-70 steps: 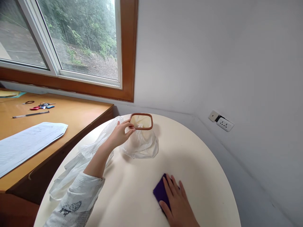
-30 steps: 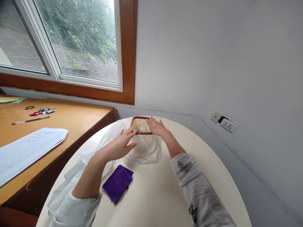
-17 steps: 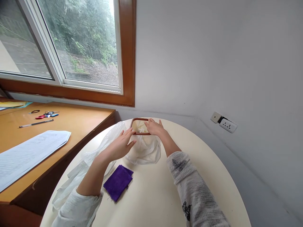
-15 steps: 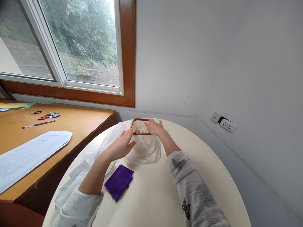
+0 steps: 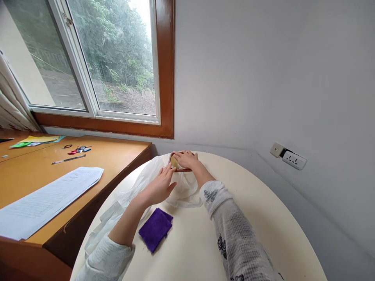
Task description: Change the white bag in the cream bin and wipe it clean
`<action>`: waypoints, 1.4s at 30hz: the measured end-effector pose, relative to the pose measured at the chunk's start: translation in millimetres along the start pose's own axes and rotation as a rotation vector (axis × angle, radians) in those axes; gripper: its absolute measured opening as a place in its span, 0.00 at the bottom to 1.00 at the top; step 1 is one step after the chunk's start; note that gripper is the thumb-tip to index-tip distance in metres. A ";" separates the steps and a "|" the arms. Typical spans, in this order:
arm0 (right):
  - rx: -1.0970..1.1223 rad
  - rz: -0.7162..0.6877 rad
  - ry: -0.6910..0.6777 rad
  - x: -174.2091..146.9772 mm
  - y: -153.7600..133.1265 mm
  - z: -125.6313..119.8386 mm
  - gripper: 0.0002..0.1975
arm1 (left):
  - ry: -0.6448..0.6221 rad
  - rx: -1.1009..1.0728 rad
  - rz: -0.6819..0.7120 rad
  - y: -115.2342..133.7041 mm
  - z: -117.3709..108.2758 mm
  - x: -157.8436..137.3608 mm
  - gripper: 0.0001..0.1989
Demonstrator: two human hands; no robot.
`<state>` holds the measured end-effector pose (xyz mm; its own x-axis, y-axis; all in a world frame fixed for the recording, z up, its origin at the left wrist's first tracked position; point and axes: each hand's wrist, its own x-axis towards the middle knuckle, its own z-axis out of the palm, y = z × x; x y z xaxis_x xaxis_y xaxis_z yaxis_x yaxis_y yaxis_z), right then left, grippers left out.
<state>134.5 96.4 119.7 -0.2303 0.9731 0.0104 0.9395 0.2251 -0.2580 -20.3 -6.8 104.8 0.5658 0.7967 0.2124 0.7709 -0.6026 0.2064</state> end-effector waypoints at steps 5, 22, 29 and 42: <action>0.031 0.004 0.003 0.2 3.6 -0.8 0.27 | 0.027 -0.002 0.001 -2.5 5.1 2.2 0.25; 0.173 -0.097 0.551 -157.4 50.0 23.4 0.26 | 0.078 -0.049 0.052 -1.5 21.4 -72.4 0.20; -0.108 -0.012 0.283 -265.8 92.2 91.4 0.25 | -0.121 0.033 0.122 -10.2 77.2 -155.3 0.28; -0.148 -0.095 0.069 -311.9 69.2 117.3 0.35 | -0.200 0.009 0.209 25.8 76.0 -149.0 0.33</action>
<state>241.7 -197.3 -14.8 -0.3071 0.9469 0.0955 0.9425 0.3165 -0.1075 -62.5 -137.5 5.9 0.7582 0.6495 0.0565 0.6339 -0.7547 0.1689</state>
